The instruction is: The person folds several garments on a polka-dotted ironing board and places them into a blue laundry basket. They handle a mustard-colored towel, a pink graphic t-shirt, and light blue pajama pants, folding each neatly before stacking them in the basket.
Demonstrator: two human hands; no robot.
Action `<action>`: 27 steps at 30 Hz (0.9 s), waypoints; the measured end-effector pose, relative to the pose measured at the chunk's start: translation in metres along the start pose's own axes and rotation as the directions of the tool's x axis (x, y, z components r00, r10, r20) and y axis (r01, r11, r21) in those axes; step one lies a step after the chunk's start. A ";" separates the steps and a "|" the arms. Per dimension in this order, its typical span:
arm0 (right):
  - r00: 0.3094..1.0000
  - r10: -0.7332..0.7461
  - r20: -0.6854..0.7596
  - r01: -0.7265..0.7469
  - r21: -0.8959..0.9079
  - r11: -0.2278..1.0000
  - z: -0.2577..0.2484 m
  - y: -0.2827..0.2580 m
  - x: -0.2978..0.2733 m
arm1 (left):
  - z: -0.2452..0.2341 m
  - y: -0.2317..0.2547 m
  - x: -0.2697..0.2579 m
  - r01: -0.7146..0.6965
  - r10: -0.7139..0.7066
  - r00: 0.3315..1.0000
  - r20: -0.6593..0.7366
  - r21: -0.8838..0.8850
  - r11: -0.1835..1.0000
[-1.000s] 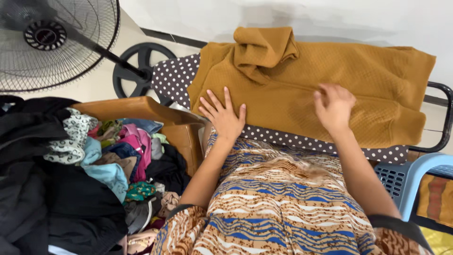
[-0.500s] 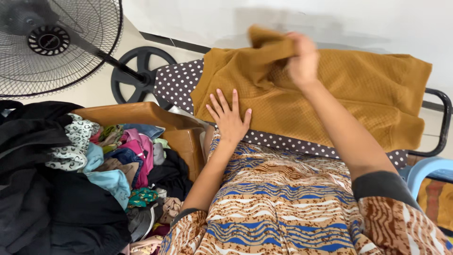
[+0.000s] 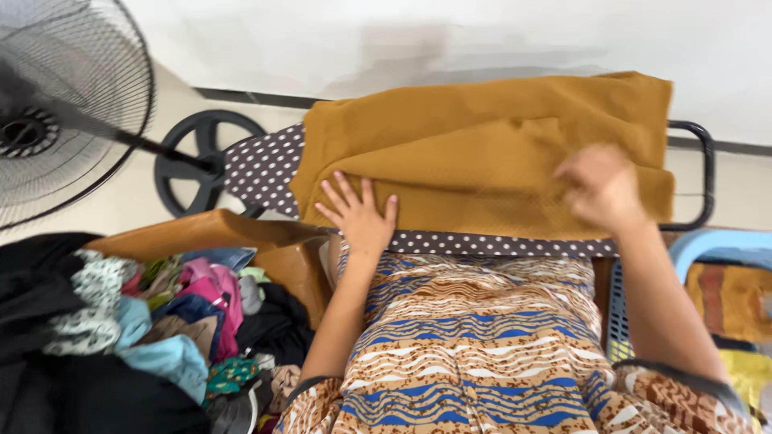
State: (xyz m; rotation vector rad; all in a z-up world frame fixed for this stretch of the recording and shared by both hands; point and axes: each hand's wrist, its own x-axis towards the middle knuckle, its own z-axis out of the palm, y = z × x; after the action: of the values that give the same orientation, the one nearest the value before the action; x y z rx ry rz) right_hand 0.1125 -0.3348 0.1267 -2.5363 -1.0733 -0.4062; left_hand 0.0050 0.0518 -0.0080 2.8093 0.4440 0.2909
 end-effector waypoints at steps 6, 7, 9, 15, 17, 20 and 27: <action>0.869 0.283 0.406 -0.425 0.320 0.847 0.014 -0.018 -0.025 | 0.006 -0.001 -0.001 -0.021 0.023 0.999 -0.038 0.044 0.999; 0.865 0.389 0.317 -0.475 0.267 0.839 0.018 -0.012 -0.017 | 0.007 -0.001 -0.002 -0.014 0.015 0.999 -0.034 0.045 0.999; 0.932 0.352 0.089 -0.363 0.211 0.907 0.024 -0.004 0.000 | 0.009 -0.002 -0.002 -0.037 0.040 0.997 -0.071 0.043 0.998; 0.887 0.280 0.367 -0.235 -0.163 0.958 0.058 0.012 0.063 | 0.010 -0.004 -0.002 -0.031 0.034 0.998 -0.053 0.056 0.998; 0.956 0.283 0.078 -0.279 -0.058 0.959 0.048 0.026 0.063 | 0.012 -0.003 -0.002 -0.034 0.038 0.997 -0.063 0.055 0.998; 0.893 0.223 -0.392 -0.234 0.022 0.972 0.019 0.055 0.045 | 0.017 -0.006 -0.005 -0.031 0.033 0.996 -0.077 0.029 0.999; 0.681 0.494 -0.540 -0.388 0.306 0.869 0.001 0.060 -0.110 | 0.027 -0.016 -0.010 -0.068 -0.074 0.924 -0.375 -0.354 0.933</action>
State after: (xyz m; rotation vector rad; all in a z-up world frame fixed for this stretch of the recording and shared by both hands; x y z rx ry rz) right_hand 0.0831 -0.4425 0.0703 -2.1571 -0.2165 -0.8661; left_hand -0.0027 0.0567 -0.0395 2.3860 0.4242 0.8411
